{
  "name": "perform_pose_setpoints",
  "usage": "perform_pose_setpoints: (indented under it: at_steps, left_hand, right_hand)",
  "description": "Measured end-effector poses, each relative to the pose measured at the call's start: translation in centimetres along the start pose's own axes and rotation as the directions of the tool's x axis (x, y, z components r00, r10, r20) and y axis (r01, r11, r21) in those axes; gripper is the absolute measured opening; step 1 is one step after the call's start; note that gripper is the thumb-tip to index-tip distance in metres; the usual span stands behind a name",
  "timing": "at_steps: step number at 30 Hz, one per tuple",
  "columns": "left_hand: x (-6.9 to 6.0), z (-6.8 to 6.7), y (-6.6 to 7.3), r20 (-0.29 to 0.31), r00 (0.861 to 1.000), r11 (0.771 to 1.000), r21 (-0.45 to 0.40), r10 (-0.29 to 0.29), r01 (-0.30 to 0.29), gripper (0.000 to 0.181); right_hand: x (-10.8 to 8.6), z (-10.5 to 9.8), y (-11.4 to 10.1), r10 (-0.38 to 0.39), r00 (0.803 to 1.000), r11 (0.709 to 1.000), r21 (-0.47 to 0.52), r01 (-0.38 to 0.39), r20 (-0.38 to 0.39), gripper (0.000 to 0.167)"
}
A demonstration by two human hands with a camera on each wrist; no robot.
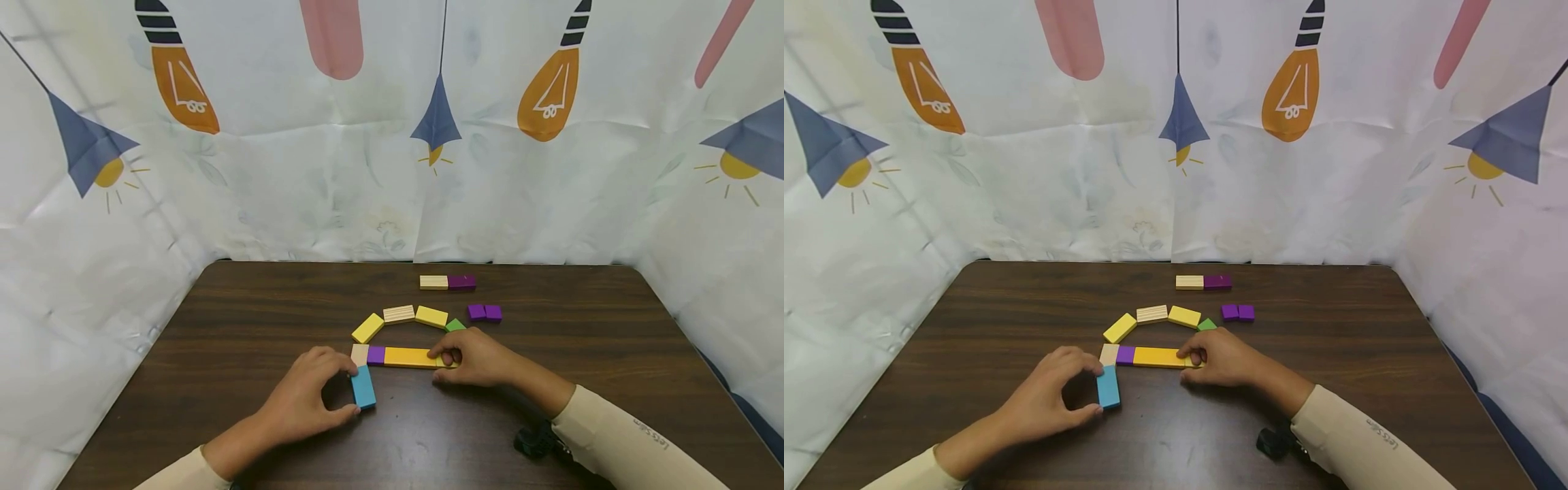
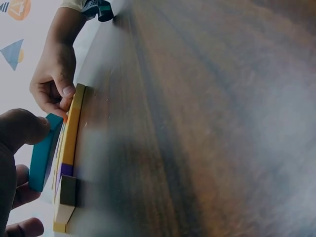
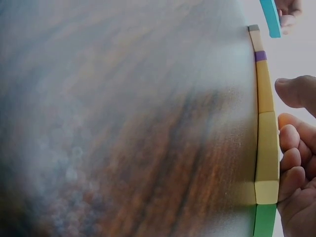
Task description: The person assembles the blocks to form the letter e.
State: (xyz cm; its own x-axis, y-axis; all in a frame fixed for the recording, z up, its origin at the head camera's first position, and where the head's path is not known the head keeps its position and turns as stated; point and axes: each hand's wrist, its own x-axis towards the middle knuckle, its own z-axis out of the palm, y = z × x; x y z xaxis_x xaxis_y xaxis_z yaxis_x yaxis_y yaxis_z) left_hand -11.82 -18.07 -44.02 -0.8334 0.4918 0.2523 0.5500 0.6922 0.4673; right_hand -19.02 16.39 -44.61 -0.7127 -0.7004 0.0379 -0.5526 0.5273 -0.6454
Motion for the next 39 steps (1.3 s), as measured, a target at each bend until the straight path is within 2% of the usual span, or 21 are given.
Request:
perform_pose_setpoints:
  at_steps: [11, 23, 29, 39]
  left_hand:
    - [-0.9, 0.3, 0.2, -0.005, 0.999, 0.999, 0.008, 0.033, -0.033, 0.05]
    - [-1.5, 0.1, 0.2, 0.032, 0.999, 0.999, -0.007, -0.032, 0.033, 0.046]
    - [-1.6, 0.1, 0.1, 0.047, 0.998, 0.999, -0.003, -0.046, 0.046, 0.045]
    - [-1.9, 0.6, 0.1, 0.089, 0.993, 0.996, 0.057, -0.076, 0.071, 0.046]
  right_hand:
    - [0.0, 0.0, 0.0, 0.001, 1.0, 1.0, 0.004, -0.001, -0.001, 0.026]
    - [0.0, 0.0, 0.0, 0.0, 1.0, 1.0, 0.002, 0.0, -0.003, 0.026]
    - [0.0, 0.0, 0.0, -0.007, 1.0, 1.0, -0.002, 0.007, -0.004, 0.026]
    - [0.0, 0.0, -0.1, -0.004, 1.0, 1.0, -0.006, 0.003, -0.007, 0.026]
